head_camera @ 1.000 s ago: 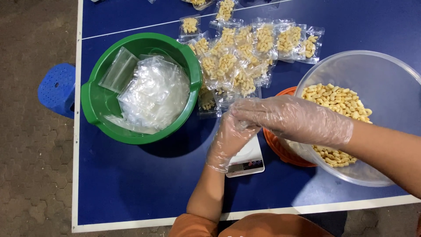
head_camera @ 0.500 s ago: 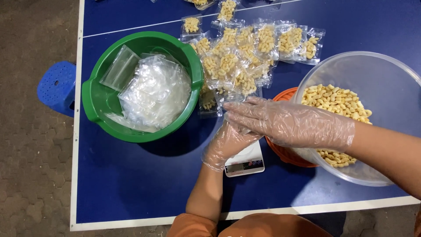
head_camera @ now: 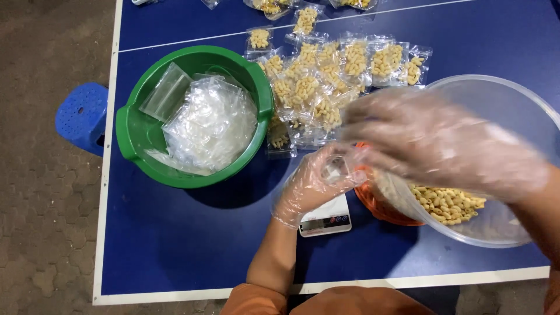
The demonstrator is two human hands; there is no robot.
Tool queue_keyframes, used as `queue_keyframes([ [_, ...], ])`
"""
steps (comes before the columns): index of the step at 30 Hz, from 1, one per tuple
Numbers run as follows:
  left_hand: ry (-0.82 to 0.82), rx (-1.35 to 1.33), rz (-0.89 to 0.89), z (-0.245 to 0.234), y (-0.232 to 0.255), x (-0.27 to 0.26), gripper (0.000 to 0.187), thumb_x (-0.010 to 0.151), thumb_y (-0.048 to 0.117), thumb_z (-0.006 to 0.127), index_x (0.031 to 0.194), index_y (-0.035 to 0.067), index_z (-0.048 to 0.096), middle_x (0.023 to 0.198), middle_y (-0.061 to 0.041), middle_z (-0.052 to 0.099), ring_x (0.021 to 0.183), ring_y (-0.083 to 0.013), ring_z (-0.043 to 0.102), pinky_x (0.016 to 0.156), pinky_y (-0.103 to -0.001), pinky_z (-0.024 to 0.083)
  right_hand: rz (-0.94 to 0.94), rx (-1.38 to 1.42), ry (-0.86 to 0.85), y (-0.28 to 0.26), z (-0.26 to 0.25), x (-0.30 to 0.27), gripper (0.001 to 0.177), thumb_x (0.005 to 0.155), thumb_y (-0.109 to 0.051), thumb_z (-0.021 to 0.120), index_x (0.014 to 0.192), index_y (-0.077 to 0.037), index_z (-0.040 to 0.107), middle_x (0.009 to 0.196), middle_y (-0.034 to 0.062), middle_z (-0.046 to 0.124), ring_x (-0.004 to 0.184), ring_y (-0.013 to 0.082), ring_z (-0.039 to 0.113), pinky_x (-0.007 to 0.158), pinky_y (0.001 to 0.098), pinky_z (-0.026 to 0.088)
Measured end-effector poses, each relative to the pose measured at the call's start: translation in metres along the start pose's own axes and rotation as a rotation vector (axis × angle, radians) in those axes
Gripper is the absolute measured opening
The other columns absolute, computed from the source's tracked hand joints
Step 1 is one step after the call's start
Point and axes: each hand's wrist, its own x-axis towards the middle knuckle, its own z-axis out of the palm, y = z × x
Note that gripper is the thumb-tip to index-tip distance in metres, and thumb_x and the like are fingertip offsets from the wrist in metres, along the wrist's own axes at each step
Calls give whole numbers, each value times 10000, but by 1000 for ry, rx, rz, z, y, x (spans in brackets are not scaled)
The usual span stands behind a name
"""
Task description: Packaging snacks into small plastic bags and weighing them on a digital scale.
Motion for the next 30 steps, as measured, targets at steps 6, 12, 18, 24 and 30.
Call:
queue_keyframes([
  [6,4,-88,-104,-9,5,0,240,877,293,784,1052,181,665,833,56,654,750,-45,575,777,-233,493,846,-115,-796,7,-22,-24,393,1010,-602,345,1008,-395,679,713,-92,745,629,76,728,715,247,625],
  [12,163,-134,-5,-5,-15,2,330,813,229,880,1060,87,714,775,-71,725,758,-141,669,794,-313,573,1025,204,-980,58,18,-97,486,1066,-463,454,692,-167,545,675,-24,355,578,121,319,591,282,349],
  [18,165,-105,22,-6,-19,2,334,817,237,878,1069,103,704,794,-68,738,765,-152,682,814,-326,572,1021,216,-996,94,57,-162,453,1057,-422,473,688,-169,549,665,-34,382,569,107,323,571,258,338],
  [24,170,-79,29,-9,-24,3,324,830,240,869,1078,114,705,782,-66,732,767,-172,697,827,-345,572,1012,220,-1009,116,92,-174,423,1047,-381,494,685,-170,552,654,-43,409,560,93,326,551,233,326],
  [30,165,-91,42,-10,-23,4,346,826,239,870,1084,86,698,795,-87,736,778,-177,697,831,-359,572,1026,243,-1038,101,103,-159,396,1038,-340,515,682,-172,556,644,-54,436,550,80,329,530,209,314],
])
